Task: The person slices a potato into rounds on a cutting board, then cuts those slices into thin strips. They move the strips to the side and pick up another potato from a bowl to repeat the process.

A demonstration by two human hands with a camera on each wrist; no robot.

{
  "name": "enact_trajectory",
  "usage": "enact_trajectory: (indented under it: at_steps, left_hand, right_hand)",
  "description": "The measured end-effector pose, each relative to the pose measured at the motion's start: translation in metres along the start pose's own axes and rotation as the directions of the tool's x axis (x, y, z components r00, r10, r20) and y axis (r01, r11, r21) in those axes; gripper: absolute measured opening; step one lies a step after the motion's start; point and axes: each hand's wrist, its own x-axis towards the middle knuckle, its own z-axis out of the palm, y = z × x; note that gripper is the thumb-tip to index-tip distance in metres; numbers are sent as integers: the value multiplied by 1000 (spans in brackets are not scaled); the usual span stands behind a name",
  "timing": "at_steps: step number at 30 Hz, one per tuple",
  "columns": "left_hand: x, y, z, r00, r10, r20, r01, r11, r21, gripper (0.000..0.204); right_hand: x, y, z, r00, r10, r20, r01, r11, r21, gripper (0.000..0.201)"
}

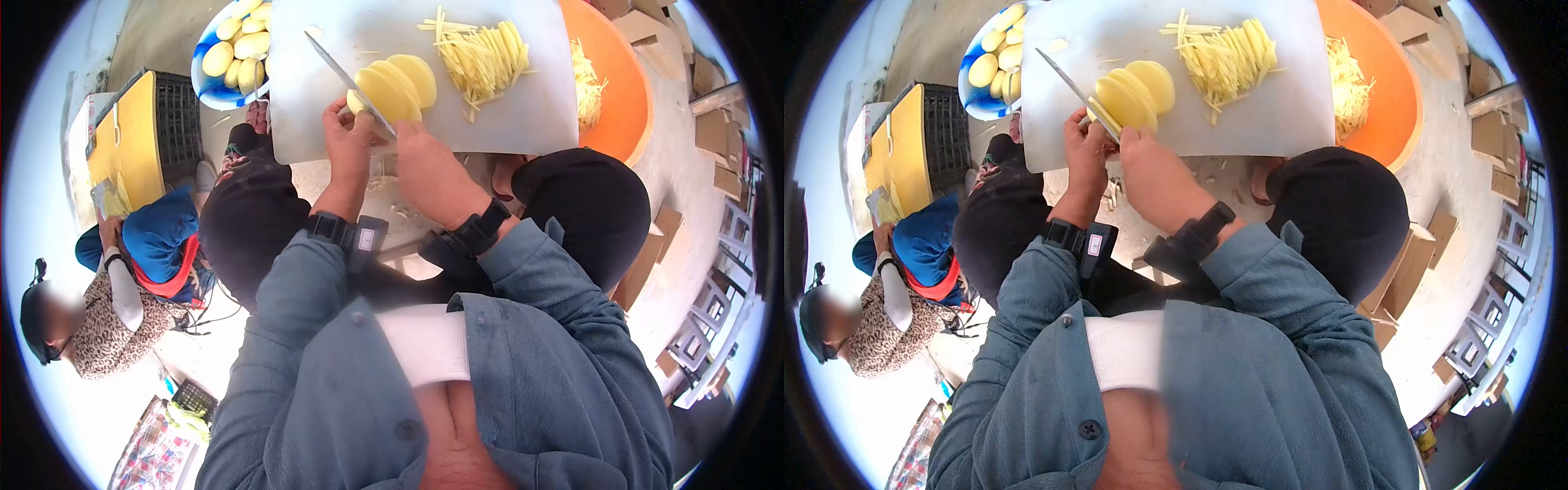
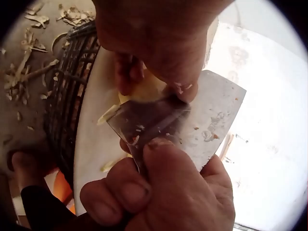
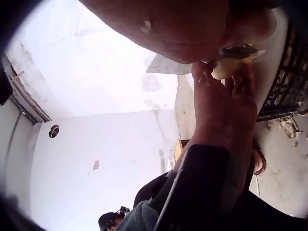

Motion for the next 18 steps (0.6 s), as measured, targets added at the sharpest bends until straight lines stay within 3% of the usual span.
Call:
enact_trajectory:
  at_steps: [3,18]
  left_hand:
    - [-9,1,-2,999,-48,-22,47,998,-44,46]
    - [5,5,5,999,-27,-29,25,997,-68,47]
  right_hand:
    - [-6,-5,1,1000,13,-7,-13,1000,-25,29]
    - [17,7,10,991,-58,-120,54,998,-39,24]
